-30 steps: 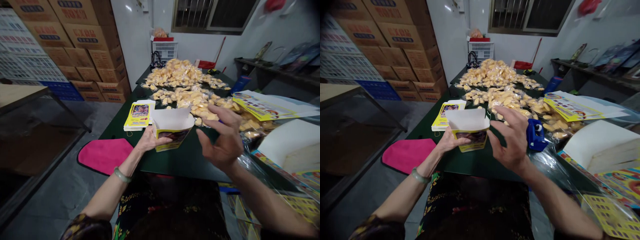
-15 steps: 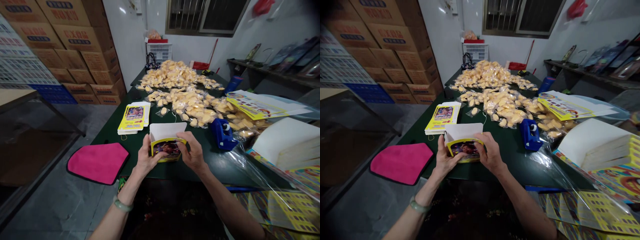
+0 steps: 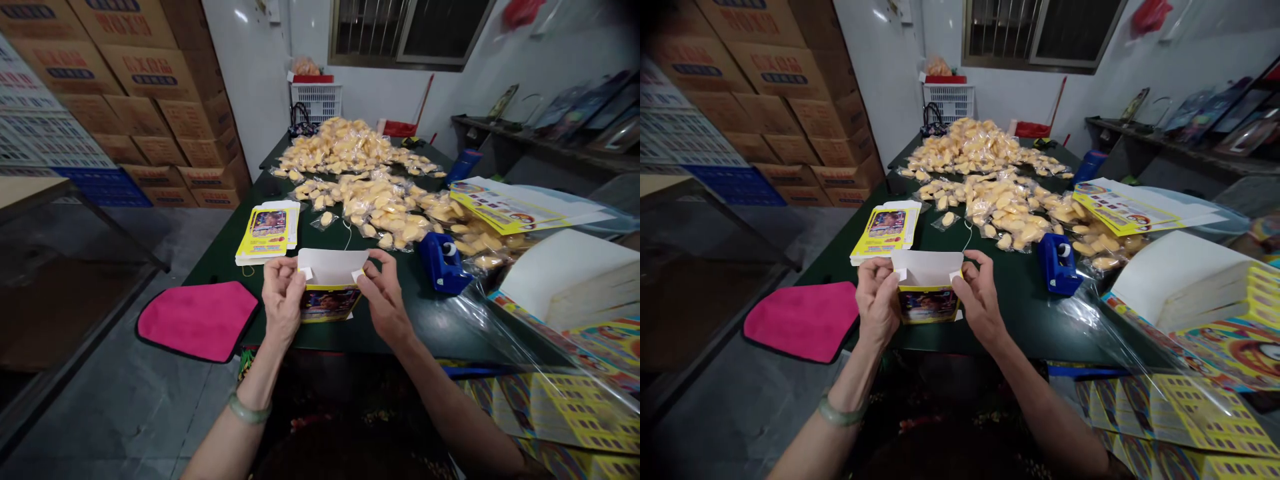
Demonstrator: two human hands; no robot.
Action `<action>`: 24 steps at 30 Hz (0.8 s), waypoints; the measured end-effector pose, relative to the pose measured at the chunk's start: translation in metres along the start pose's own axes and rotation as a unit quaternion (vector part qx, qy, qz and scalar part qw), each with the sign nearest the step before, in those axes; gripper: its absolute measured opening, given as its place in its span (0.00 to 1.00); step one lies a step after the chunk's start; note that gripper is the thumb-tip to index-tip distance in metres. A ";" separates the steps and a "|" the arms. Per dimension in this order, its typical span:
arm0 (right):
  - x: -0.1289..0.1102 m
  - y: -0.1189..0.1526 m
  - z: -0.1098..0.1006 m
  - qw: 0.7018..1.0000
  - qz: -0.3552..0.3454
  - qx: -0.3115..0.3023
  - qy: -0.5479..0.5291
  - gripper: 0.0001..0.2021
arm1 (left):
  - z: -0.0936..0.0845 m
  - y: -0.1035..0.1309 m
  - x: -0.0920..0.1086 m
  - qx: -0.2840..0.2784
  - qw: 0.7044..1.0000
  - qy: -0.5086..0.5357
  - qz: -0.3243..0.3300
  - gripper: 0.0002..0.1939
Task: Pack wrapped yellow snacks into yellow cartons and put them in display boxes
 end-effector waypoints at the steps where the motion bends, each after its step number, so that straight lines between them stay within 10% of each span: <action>1: -0.001 -0.002 0.001 0.999 0.027 -0.030 -0.026 0.18 | 0.002 -0.002 -0.002 -0.020 0.998 0.041 -0.037 0.13; 5: -0.004 -0.008 0.003 0.994 0.087 -0.036 -0.063 0.14 | 0.007 -0.010 -0.001 -0.060 0.989 0.083 -0.107 0.15; 12: 0.002 -0.008 0.006 0.995 -0.002 0.052 -0.085 0.04 | 0.009 -0.007 0.018 -0.013 1.000 0.001 0.021 0.04; 19: -0.010 0.003 -0.015 0.995 -0.051 -0.087 0.007 0.11 | 0.011 -0.001 0.018 -0.036 0.996 0.043 0.065 0.08; 24: -0.021 0.000 -0.022 0.993 -0.019 -0.038 0.108 0.08 | 0.011 -0.003 0.031 -0.094 0.992 -0.047 0.066 0.05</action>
Point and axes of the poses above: each hand's wrist, its own y-axis away from the middle knuckle, its own z-axis out of the palm, x = y × z, the point moved 5 cm from there along -y, towards the middle knuckle, and after that the axes turned 5 degrees about -x, right-handed, at the moved point
